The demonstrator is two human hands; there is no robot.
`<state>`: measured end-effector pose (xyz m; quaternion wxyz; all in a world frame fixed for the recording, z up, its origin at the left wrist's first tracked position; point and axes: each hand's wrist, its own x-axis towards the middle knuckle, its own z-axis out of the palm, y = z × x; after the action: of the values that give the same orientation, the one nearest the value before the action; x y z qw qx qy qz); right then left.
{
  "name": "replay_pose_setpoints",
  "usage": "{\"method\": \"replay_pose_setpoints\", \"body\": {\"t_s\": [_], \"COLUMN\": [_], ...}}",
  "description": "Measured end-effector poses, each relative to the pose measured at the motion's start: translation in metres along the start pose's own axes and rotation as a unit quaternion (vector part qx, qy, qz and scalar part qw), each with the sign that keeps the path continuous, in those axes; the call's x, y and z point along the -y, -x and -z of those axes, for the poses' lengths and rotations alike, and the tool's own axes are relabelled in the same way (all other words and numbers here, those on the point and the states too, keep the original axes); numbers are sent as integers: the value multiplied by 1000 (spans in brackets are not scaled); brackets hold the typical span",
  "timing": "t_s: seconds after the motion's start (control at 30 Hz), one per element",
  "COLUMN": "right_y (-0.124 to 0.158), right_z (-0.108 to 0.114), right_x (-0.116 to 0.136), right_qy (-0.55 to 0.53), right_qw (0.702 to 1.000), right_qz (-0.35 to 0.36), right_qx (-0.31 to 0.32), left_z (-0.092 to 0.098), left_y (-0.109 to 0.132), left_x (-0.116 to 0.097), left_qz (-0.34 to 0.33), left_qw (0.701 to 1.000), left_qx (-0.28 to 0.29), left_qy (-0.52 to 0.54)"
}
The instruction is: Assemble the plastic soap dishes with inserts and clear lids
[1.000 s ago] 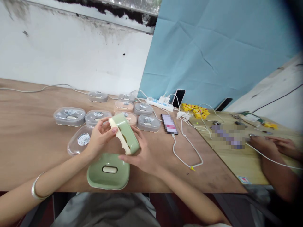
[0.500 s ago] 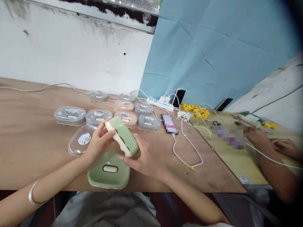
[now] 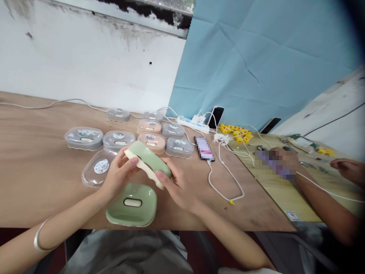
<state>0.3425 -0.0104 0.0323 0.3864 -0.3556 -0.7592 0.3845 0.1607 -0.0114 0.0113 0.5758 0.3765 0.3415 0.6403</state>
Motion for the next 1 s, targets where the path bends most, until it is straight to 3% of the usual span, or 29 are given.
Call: {"method": "replay_pose_setpoints", "body": {"t_s": [0.2,0.5,0.6,0.7,0.77,0.83,0.93,1.0], "right_y": [2,4,4,2,-1,-5,-13,-17], "right_z": [-1,-4,-6,-5,0,6,15,20], "right_x": [5,-1,-8,-14,-19,-27,-44,-56], "right_qy": [37,133,158,181,201,221,248,268], "right_qw": [999,984,972,960,953,946,929,918], "right_qz": [-3,115,168,210,221,235,274,290], "right_qx": [-2,-39,-37,-45,-44,-30,11,42], "left_z": [-4,-4,1,12,24,37,55,63], "left_y": [3,7,6,-2,-10,-20,-34,-41], "left_x": [1,4,6,3,-4,-13,-27,-33], "left_qz": [-6,-4,-7,-62,-131,-192,-280,-321], "left_qw": [1000,999,1000,993,966,914,793,724], "left_qx": [-21,-33,-11,66,120,150,184,216], "left_qy": [9,29,9,-77,-190,-324,-508,-571]}}
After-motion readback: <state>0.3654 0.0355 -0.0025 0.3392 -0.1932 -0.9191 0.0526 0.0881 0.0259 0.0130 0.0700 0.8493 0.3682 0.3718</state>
